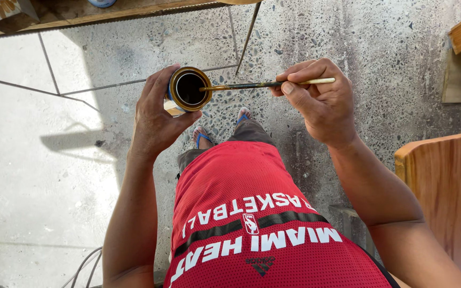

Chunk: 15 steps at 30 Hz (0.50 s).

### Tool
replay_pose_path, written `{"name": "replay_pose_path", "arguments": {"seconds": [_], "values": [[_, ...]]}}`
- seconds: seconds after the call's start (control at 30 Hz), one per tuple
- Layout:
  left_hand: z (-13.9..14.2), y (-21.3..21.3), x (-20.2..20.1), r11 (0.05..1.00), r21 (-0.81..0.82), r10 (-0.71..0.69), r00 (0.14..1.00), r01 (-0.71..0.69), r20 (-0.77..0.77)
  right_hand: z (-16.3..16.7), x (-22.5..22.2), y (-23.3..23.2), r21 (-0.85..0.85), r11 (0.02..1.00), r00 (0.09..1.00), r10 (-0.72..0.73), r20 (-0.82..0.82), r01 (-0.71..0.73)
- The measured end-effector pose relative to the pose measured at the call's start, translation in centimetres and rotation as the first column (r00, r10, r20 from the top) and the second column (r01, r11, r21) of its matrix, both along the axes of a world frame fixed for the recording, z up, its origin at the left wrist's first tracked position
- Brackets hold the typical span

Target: The person stirs dark wood stain in a small can using a paintbrush, then applies the stain to a round wooden disc and spreads it with a cloth. The person holds the can in one hand and stirs with the other, then switches to spreading the stain on the disc.

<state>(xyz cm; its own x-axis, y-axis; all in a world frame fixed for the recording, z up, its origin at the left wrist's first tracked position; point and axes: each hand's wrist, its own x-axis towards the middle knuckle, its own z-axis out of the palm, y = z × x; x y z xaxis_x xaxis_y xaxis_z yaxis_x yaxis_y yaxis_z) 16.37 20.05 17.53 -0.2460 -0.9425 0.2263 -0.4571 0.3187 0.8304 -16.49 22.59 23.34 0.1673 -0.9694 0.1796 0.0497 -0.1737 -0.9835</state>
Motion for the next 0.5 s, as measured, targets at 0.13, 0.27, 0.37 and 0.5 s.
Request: {"name": "replay_pose_path", "arguments": {"seconds": [0.13,0.27,0.37,0.5], "values": [[-0.1,-1.9,-4.4,0.998,0.032,0.051,0.998,-0.051,0.031,1.8,-3.0,-2.4,0.009,1.000,1.000,0.020,0.019,-0.020],[0.5,-3.5,-7.5,0.996,0.005,0.094,0.995,-0.094,0.013,1.9,-5.9,-5.9,-0.051,0.995,0.994,0.089,0.057,-0.086],[0.2,-4.2,-9.6,0.993,-0.022,0.120,0.991,-0.119,0.059,-0.6,-7.7,-7.8,-0.156,0.964,0.977,0.207,-0.060,-0.214],[0.4,-5.5,-14.5,0.996,-0.054,0.075,0.996,-0.072,0.046,-1.8,-12.5,-8.1,0.008,0.993,0.993,0.116,0.028,-0.117]]}}
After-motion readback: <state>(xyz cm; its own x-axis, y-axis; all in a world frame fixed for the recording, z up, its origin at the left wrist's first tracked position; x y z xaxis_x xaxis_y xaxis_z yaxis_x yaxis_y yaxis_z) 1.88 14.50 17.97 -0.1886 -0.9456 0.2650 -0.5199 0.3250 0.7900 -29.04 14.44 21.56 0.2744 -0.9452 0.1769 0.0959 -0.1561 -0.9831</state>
